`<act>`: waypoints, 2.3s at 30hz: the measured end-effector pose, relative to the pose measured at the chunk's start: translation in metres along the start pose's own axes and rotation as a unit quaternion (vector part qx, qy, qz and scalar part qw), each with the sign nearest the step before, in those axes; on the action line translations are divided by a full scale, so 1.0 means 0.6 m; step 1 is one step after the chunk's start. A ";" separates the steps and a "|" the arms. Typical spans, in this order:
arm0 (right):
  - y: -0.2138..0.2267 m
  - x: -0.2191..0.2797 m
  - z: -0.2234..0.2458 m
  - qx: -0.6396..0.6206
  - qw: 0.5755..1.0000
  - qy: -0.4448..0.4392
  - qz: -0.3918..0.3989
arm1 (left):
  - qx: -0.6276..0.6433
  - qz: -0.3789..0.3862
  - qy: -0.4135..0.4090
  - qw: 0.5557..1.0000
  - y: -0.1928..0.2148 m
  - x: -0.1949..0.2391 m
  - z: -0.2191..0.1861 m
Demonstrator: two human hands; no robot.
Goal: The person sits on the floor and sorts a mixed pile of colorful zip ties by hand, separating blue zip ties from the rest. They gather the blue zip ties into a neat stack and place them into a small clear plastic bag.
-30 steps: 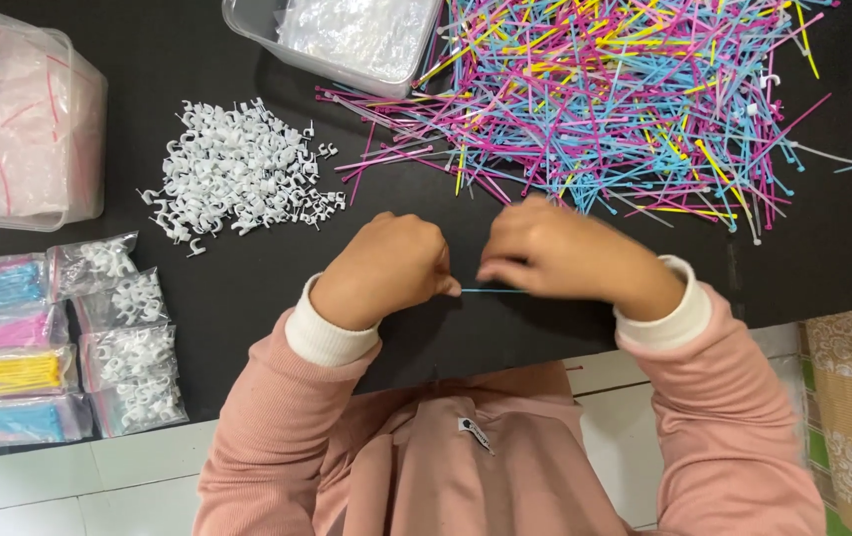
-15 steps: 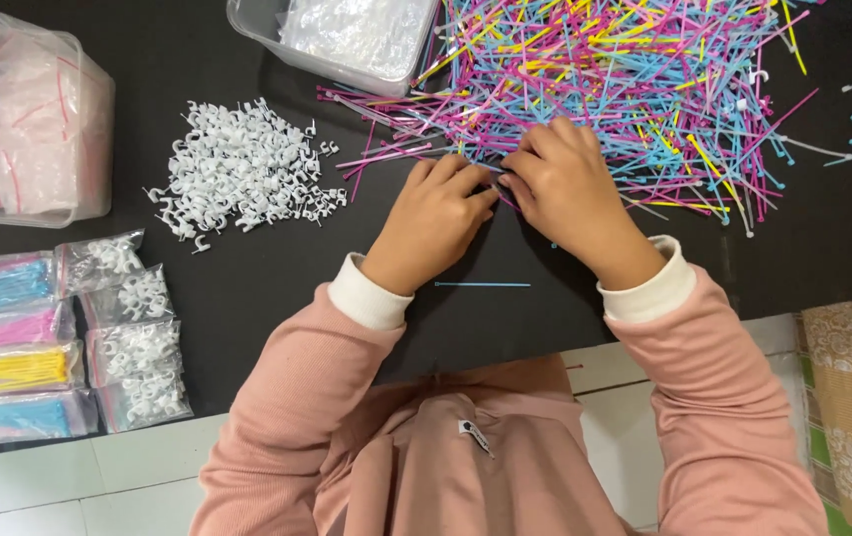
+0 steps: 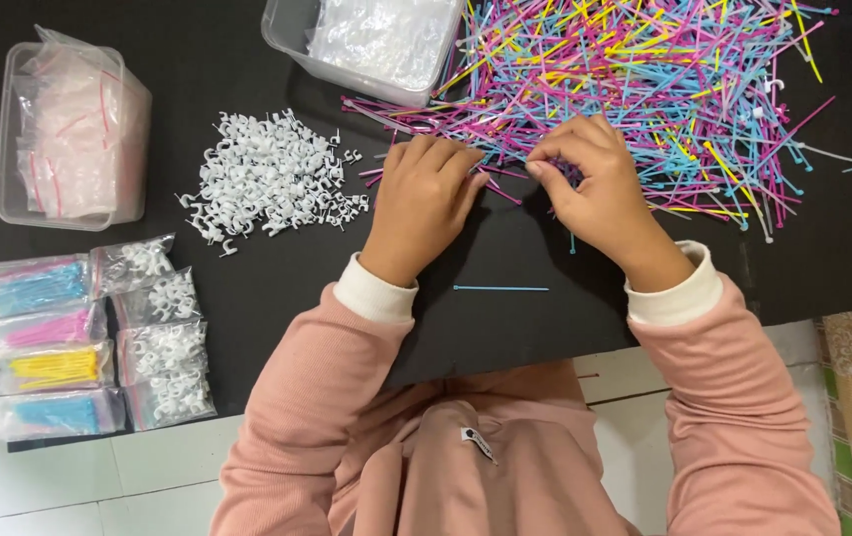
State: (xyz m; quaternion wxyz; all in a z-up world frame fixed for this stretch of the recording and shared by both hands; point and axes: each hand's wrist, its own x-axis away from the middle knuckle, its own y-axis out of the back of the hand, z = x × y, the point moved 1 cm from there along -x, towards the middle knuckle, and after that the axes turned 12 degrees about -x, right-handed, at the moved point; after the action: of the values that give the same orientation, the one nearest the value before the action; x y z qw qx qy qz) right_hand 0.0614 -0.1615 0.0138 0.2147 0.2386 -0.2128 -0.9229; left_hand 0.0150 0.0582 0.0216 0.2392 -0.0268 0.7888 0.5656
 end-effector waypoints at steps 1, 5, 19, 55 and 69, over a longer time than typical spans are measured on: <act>-0.003 0.002 -0.003 0.001 1.000 0.001 0.000 | 0.000 -0.001 -0.001 1.000 -0.003 0.002 0.000; -0.010 0.009 -0.014 -0.172 0.984 -0.024 -0.043 | 0.050 -0.030 -0.035 0.998 -0.009 0.005 -0.009; 0.014 0.022 -0.003 -0.321 0.941 -0.105 -0.002 | 0.156 0.039 0.000 0.987 0.038 -0.007 -0.020; -0.041 -0.025 -0.016 0.228 0.967 0.112 0.036 | 0.007 0.090 -0.004 0.996 -0.030 0.013 0.003; -0.055 -0.038 -0.038 0.161 0.974 0.157 0.012 | 0.026 0.117 0.046 0.992 -0.025 0.010 0.013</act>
State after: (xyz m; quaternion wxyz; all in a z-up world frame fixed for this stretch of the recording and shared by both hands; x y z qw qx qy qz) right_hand 0.0819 -0.1294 -0.0126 0.2152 0.4098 -0.3252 -0.8246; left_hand 0.0173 0.0612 0.0041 0.1352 0.0457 0.8109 0.5674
